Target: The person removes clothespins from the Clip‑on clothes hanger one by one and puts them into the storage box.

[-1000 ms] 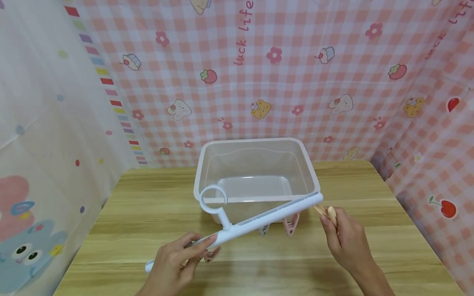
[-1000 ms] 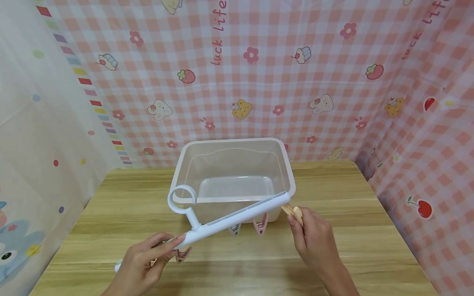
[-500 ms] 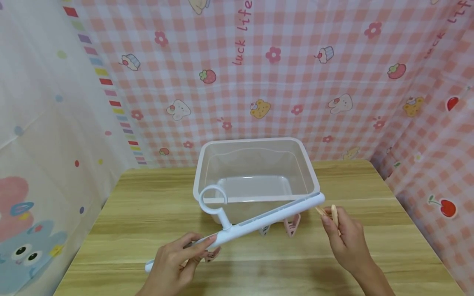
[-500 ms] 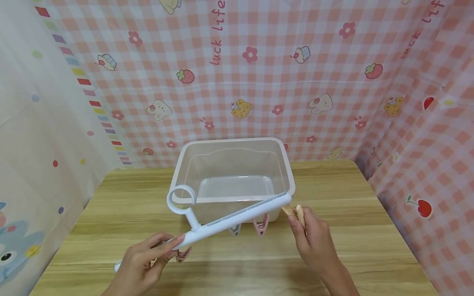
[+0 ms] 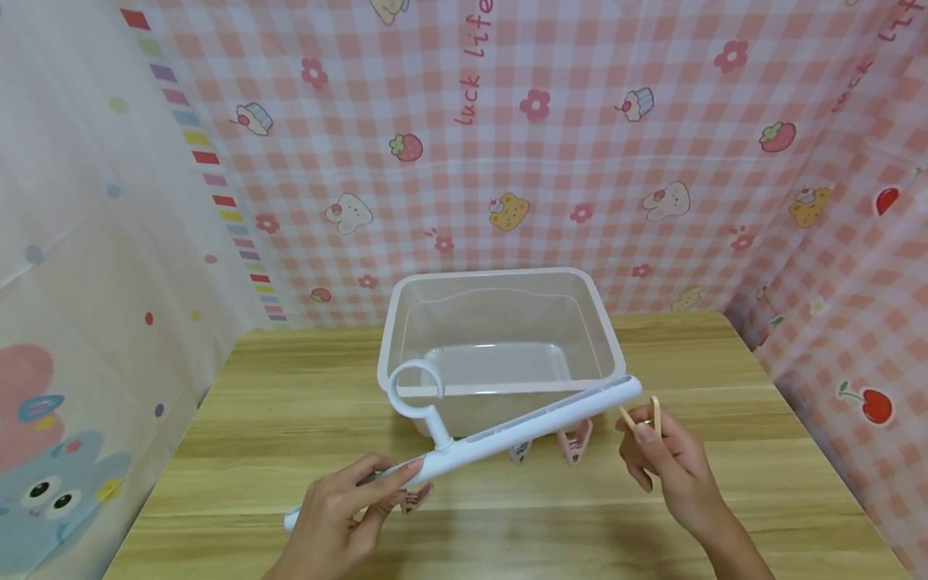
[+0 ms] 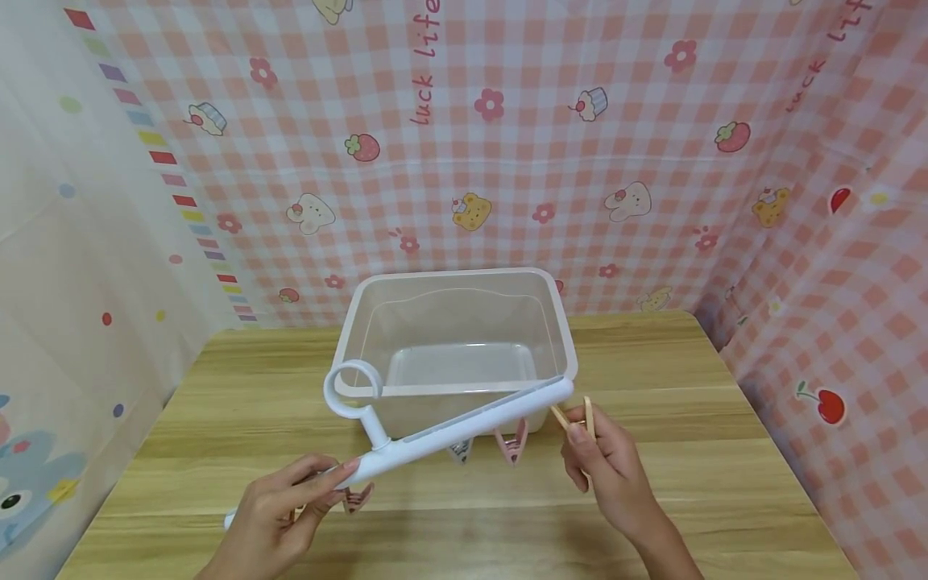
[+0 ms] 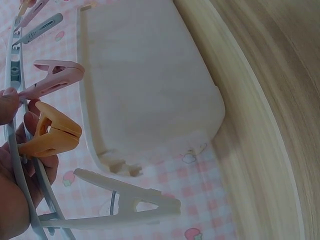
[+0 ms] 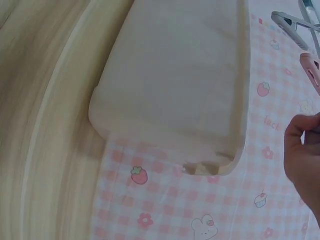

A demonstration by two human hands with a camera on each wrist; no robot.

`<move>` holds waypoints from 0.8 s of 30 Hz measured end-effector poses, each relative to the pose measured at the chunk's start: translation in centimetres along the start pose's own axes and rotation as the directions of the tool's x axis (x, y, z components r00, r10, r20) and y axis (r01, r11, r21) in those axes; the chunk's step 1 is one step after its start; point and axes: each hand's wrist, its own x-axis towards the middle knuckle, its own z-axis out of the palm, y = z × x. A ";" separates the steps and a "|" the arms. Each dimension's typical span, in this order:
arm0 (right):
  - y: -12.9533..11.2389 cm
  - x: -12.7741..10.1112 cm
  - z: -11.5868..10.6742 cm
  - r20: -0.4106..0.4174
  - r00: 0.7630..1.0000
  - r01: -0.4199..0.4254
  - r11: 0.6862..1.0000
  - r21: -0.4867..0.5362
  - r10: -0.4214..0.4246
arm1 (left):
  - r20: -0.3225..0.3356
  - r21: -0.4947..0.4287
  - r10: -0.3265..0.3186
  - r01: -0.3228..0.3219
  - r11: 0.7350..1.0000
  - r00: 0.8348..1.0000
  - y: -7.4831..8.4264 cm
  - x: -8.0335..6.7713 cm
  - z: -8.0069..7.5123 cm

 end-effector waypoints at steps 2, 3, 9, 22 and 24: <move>0.1 0.0 0.0 0.047 0.999 0.003 0.994 0.109 -0.008 | -0.004 -0.012 0.009 -0.009 1.000 1.000 -0.1 0.0 0.0; 0.2 0.0 0.0 0.072 0.997 0.003 0.986 0.168 -0.015 | -0.007 -0.019 0.014 -0.014 1.000 1.000 -0.1 0.0 0.1; 0.3 0.4 0.2 0.163 0.986 -0.037 0.897 0.440 -0.040 | -0.033 -0.033 0.051 -0.052 0.998 0.998 -0.3 -0.1 0.3; 0.3 0.2 0.2 0.128 0.992 -0.019 0.964 0.267 -0.016 | -0.035 -0.041 0.071 -0.072 0.997 0.997 -0.5 0.0 0.3; 0.1 0.1 0.3 0.094 0.996 -0.018 0.979 0.203 -0.001 | -0.036 -0.032 0.075 -0.076 0.997 0.997 -0.5 0.0 0.3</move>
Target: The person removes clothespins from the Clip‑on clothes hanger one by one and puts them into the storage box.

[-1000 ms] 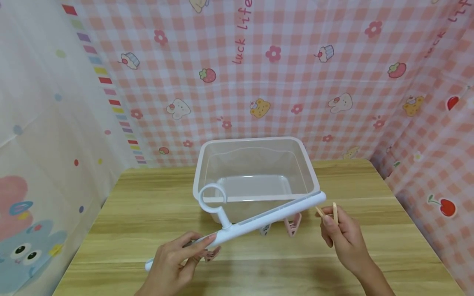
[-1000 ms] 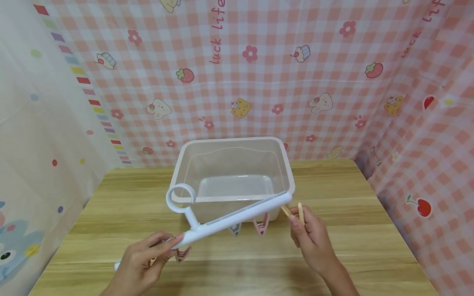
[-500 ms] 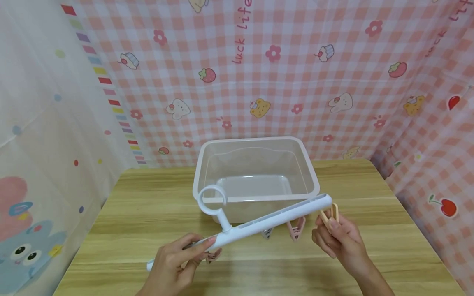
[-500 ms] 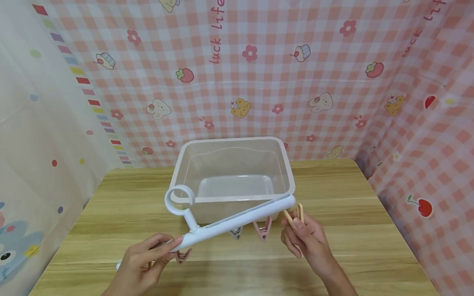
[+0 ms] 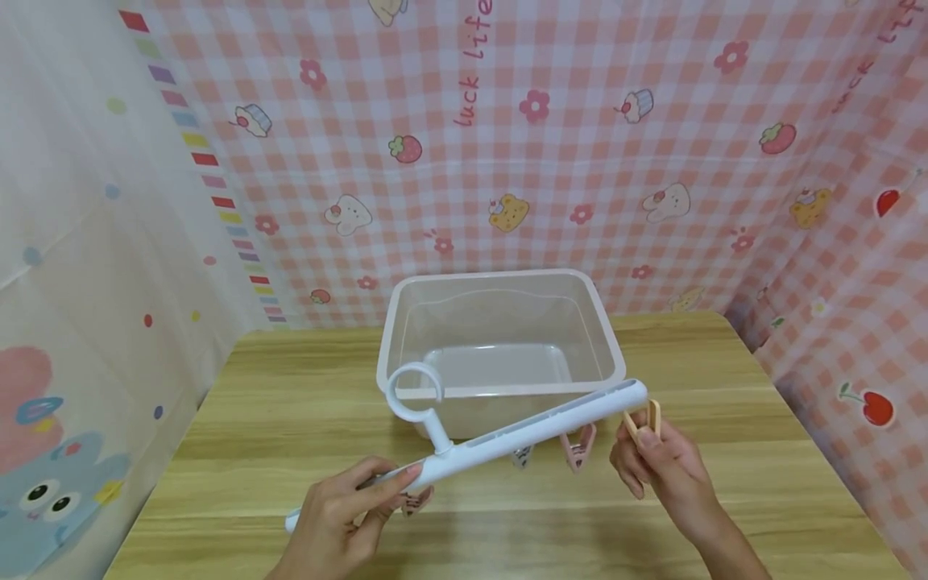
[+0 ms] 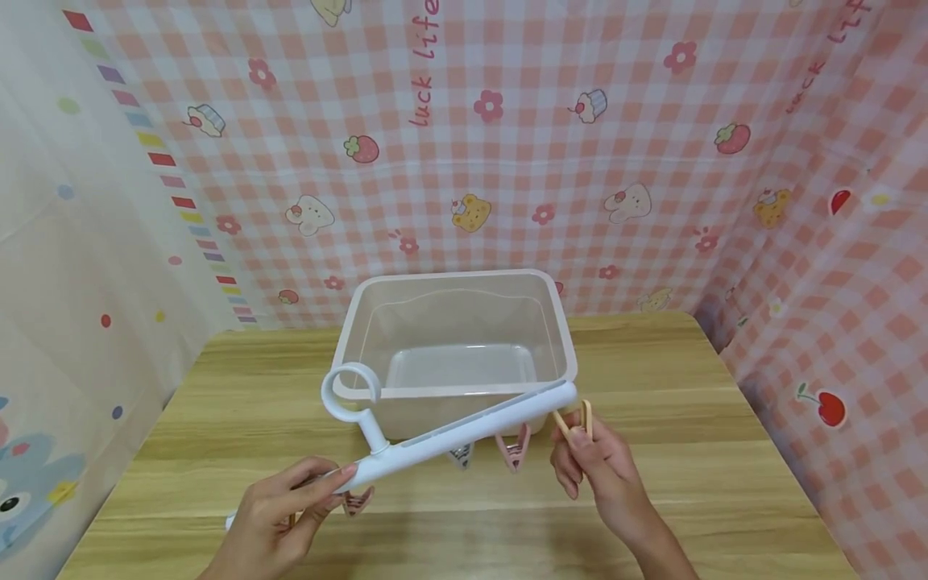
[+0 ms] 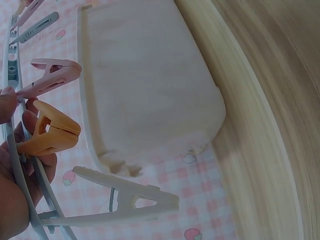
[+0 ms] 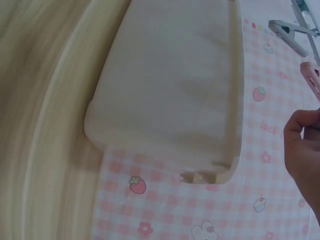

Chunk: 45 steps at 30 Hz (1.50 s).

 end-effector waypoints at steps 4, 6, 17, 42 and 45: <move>-0.3 0.0 0.2 -0.079 0.997 -0.013 0.989 -0.150 0.001 | 0.000 0.020 0.003 -0.003 1.000 1.000 0.0 0.0 0.0; -0.5 -0.1 0.3 -0.117 0.993 -0.025 0.968 -0.249 -0.004 | 0.000 0.018 0.007 -0.007 1.000 1.000 0.0 0.0 0.1; -0.9 -0.6 0.3 -0.239 0.967 -0.103 0.721 -0.686 -0.089 | -0.004 0.052 0.027 -0.027 0.998 1.000 0.0 0.2 -0.1; -0.8 0.7 0.2 0.044 0.911 0.080 0.072 -0.994 -0.410 | 0.024 0.058 -0.036 0.034 0.998 0.999 0.4 0.0 -0.3; -0.8 1.0 0.2 0.093 0.897 0.111 0.015 -0.994 -0.432 | 0.020 0.064 -0.035 0.034 0.997 0.999 0.5 -0.1 -0.3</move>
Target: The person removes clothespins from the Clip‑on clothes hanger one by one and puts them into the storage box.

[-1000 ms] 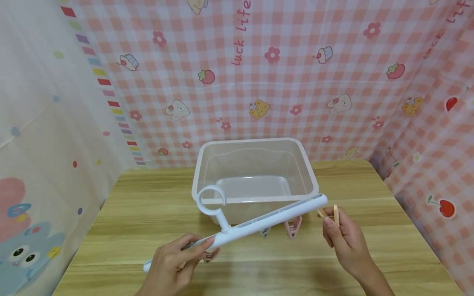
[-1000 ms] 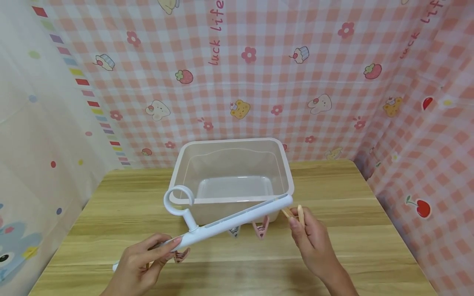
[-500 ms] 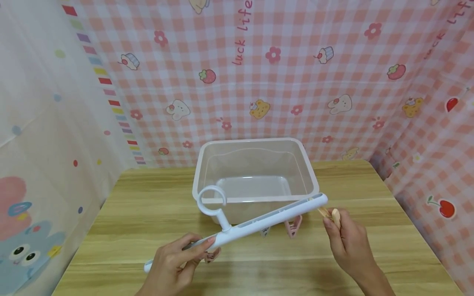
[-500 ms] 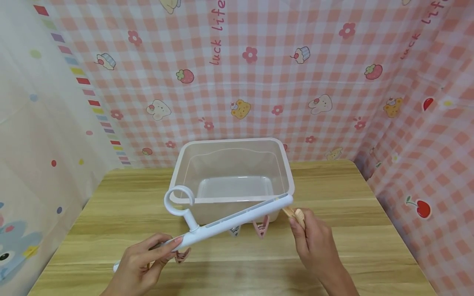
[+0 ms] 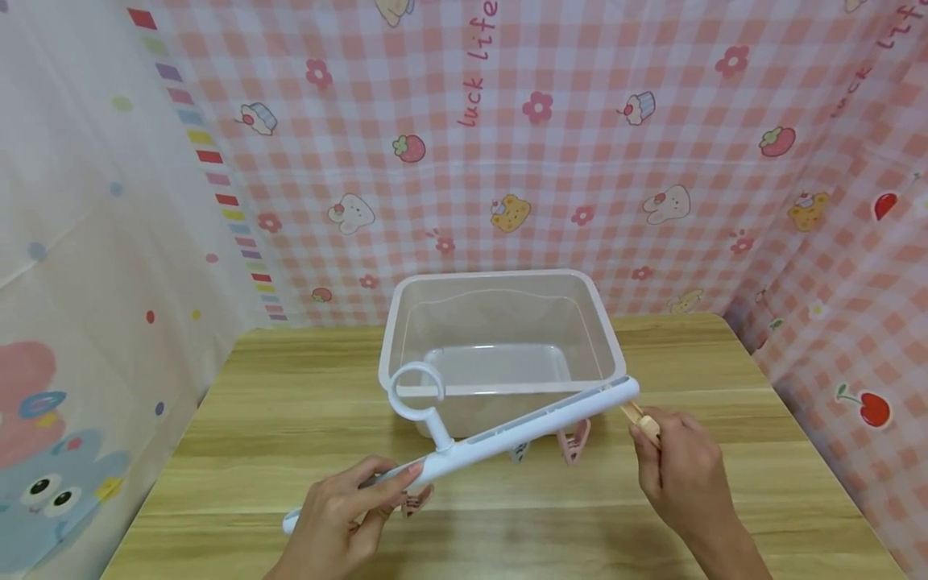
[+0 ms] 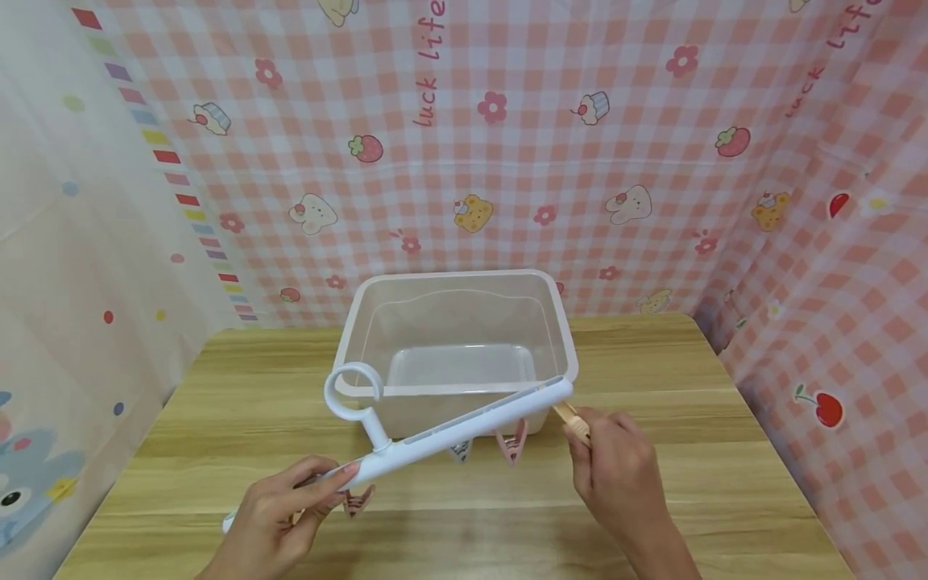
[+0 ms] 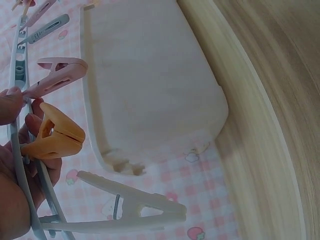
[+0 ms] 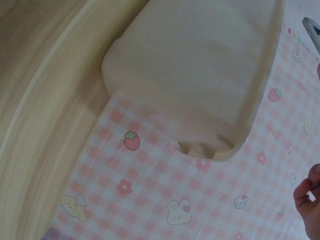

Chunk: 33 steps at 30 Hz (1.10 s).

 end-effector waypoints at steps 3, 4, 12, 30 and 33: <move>0.0 0.2 0.2 -0.032 0.999 0.043 0.999 -0.025 -0.044 | 0.010 -0.002 -0.009 0.009 1.000 1.000 0.1 0.0 0.0; 0.0 0.3 0.3 -0.046 0.998 0.052 0.998 -0.029 -0.053 | 0.016 -0.010 -0.010 0.010 1.000 1.000 0.1 0.0 0.0; 0.2 0.5 0.7 -0.082 0.994 0.068 0.997 -0.036 -0.071 | 0.019 0.006 -0.020 0.020 1.000 1.000 0.2 0.0 0.1; 0.7 -0.1 0.5 -0.104 0.994 -0.003 0.999 0.047 0.008 | -0.014 0.026 -0.042 0.042 0.999 0.999 0.4 0.0 -0.6; 0.7 -0.1 0.4 -0.116 0.993 -0.019 0.997 0.081 0.029 | -0.031 0.042 -0.053 0.054 0.998 0.998 0.3 -0.2 -0.9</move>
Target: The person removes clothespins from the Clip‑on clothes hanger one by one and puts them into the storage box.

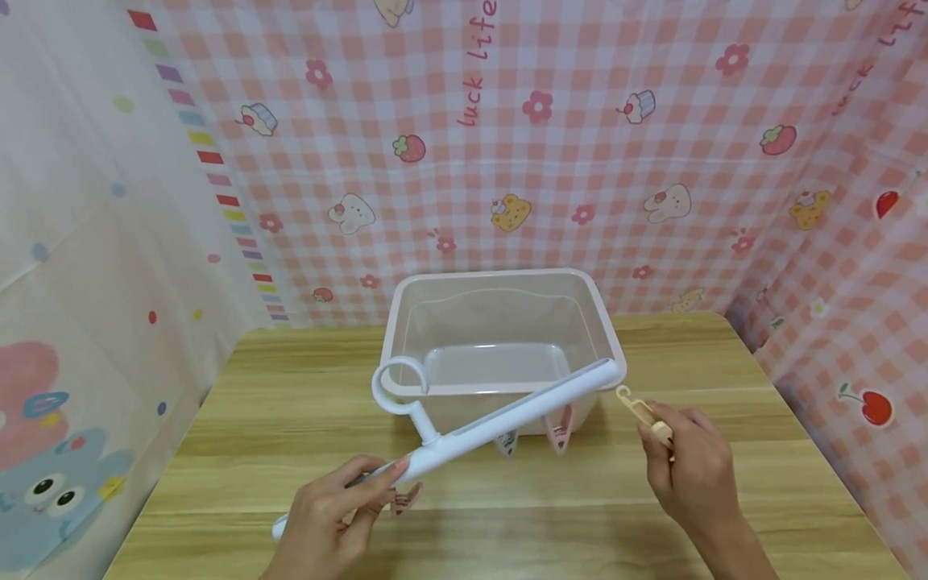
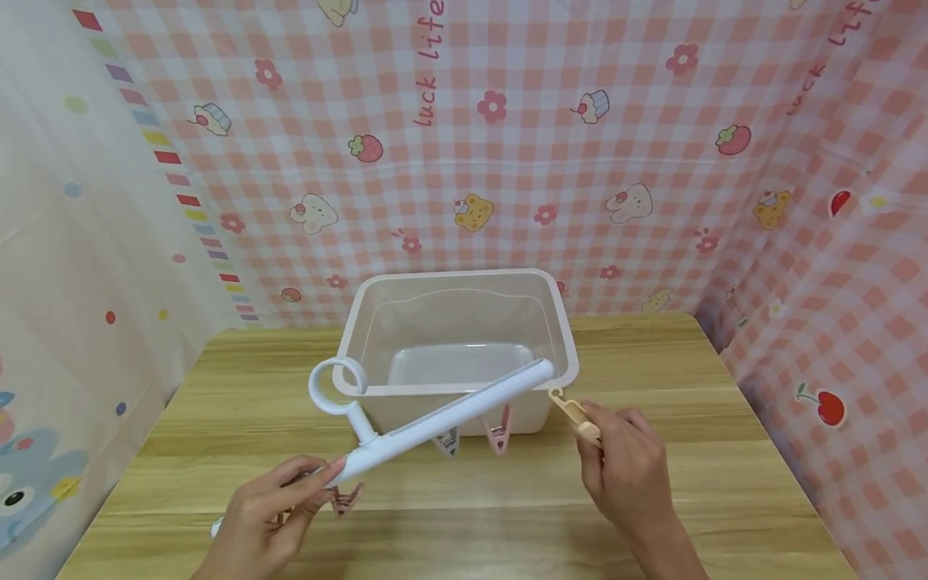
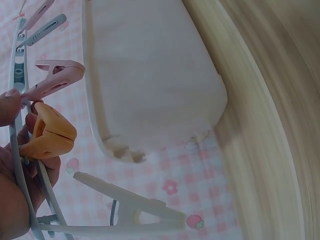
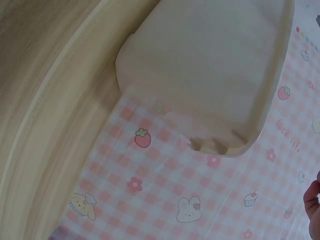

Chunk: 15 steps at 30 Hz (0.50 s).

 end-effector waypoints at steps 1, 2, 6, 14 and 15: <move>0.0 0.0 0.0 -0.005 1.000 -0.006 1.000 0.009 0.006 | -0.002 0.005 -0.008 0.008 1.000 1.000 0.0 -0.1 -0.1; 0.0 0.0 -0.1 -0.010 1.000 -0.010 1.000 0.016 0.010 | -0.003 0.010 -0.015 0.015 1.000 1.000 -0.1 -0.2 -0.3; 0.3 0.1 -0.3 -0.028 0.999 -0.016 1.000 0.017 0.017 | -0.004 0.029 -0.046 0.046 0.999 0.999 -0.3 -0.7 -0.9; 0.9 0.6 -0.8 -0.072 0.997 -0.027 1.000 -0.007 0.026 | -0.058 0.065 -0.083 0.086 0.994 0.995 -0.8 -1.9 -2.5; 1.0 0.7 -0.9 -0.077 0.997 -0.029 1.000 -0.009 0.028 | -0.064 0.074 -0.092 0.096 0.993 0.994 -0.8 -2.0 -2.7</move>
